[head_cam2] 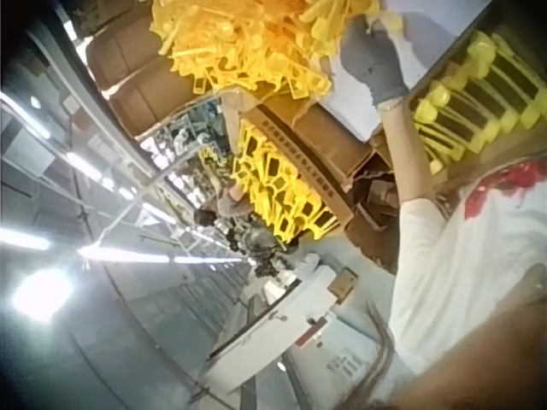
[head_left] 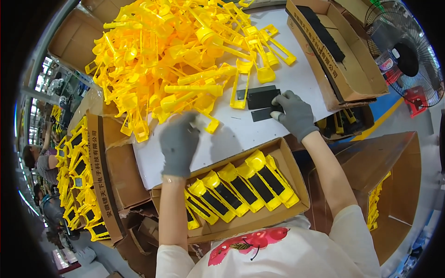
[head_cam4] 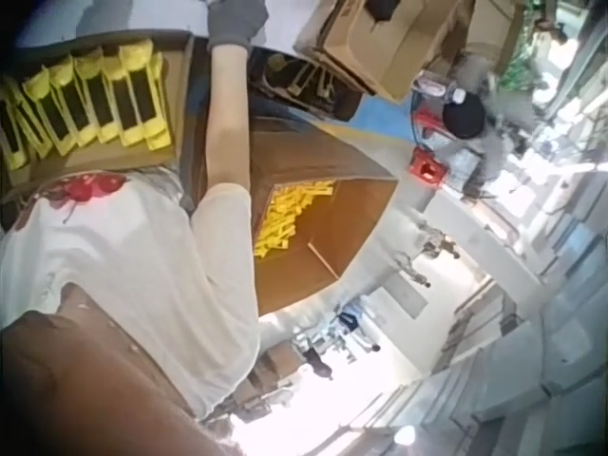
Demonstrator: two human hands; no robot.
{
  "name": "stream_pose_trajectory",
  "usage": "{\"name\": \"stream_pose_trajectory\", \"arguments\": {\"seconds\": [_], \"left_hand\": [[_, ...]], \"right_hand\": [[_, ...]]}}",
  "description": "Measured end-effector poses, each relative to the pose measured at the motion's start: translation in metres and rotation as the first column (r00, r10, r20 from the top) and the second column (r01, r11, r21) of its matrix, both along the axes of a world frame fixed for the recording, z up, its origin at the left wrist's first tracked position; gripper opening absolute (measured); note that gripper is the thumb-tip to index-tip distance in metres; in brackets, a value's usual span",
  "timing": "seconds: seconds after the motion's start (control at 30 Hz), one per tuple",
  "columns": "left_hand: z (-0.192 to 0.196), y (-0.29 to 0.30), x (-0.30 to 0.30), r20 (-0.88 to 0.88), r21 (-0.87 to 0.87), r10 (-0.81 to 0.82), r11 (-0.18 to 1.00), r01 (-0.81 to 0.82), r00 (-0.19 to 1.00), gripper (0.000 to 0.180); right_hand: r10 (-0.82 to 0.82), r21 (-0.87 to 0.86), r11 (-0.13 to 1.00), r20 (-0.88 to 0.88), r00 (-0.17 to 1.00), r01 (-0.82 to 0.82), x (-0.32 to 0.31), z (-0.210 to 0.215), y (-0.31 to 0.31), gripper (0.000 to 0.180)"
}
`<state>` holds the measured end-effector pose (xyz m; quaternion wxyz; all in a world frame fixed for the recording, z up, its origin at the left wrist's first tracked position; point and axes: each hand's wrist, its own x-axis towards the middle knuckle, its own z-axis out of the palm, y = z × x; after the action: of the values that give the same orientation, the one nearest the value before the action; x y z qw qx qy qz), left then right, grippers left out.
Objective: Assembling black components into yellow plastic light fixture frames.
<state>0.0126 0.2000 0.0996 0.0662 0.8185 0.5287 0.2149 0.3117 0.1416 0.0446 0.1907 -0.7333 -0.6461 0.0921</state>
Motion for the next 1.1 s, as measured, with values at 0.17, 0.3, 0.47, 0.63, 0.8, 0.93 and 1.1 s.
{"name": "stream_pose_trajectory", "arguments": {"seconds": [0.17, 0.3, 0.47, 0.63, 0.8, 0.93, 1.1], "left_hand": [[0.020, 0.082, -0.004, 0.026, 0.326, -0.055, 0.944, 0.044, 0.998, 0.028], [0.013, 0.125, 0.033, -0.003, 0.202, -0.167, 0.966, 0.164, 0.986, 0.037], [-0.010, 0.116, 0.062, -0.139, -0.093, -0.256, 0.965, 0.245, 0.957, 0.033], [-0.014, 0.080, 0.007, -0.040, -0.115, -0.333, 0.938, 0.327, 0.942, 0.014], [-0.001, 0.044, -0.046, -0.139, -0.142, -0.407, 0.911, 0.388, 0.903, 0.015], [0.008, 0.014, -0.069, -0.102, -0.058, -0.353, 0.935, 0.349, 0.930, 0.022], [0.012, -0.053, -0.041, 0.295, 0.046, 0.253, 0.959, -0.278, 0.921, 0.019]], "right_hand": [[0.029, -0.035, 0.999, 0.003, 1.000, -0.029, 0.000, 0.002, 0.000, 0.031], [0.000, -0.043, 0.999, 0.000, 1.000, 0.000, 0.000, 0.005, -0.004, 0.030], [0.010, -0.026, 1.000, -0.041, 0.999, -0.011, 0.001, 0.002, -0.004, 0.034], [-0.032, -0.093, 0.995, -0.072, 0.997, 0.026, 0.002, 0.000, -0.005, 0.033], [-0.004, -0.054, 0.999, -0.164, 0.986, -0.005, 0.004, -0.001, -0.009, 0.026], [-0.002, -0.036, 0.999, -0.283, 0.959, -0.009, 0.002, 0.004, -0.016, 0.028], [-0.089, -0.038, 0.996, -0.476, 0.875, 0.080, 0.006, 0.006, -0.031, 0.023]]}}
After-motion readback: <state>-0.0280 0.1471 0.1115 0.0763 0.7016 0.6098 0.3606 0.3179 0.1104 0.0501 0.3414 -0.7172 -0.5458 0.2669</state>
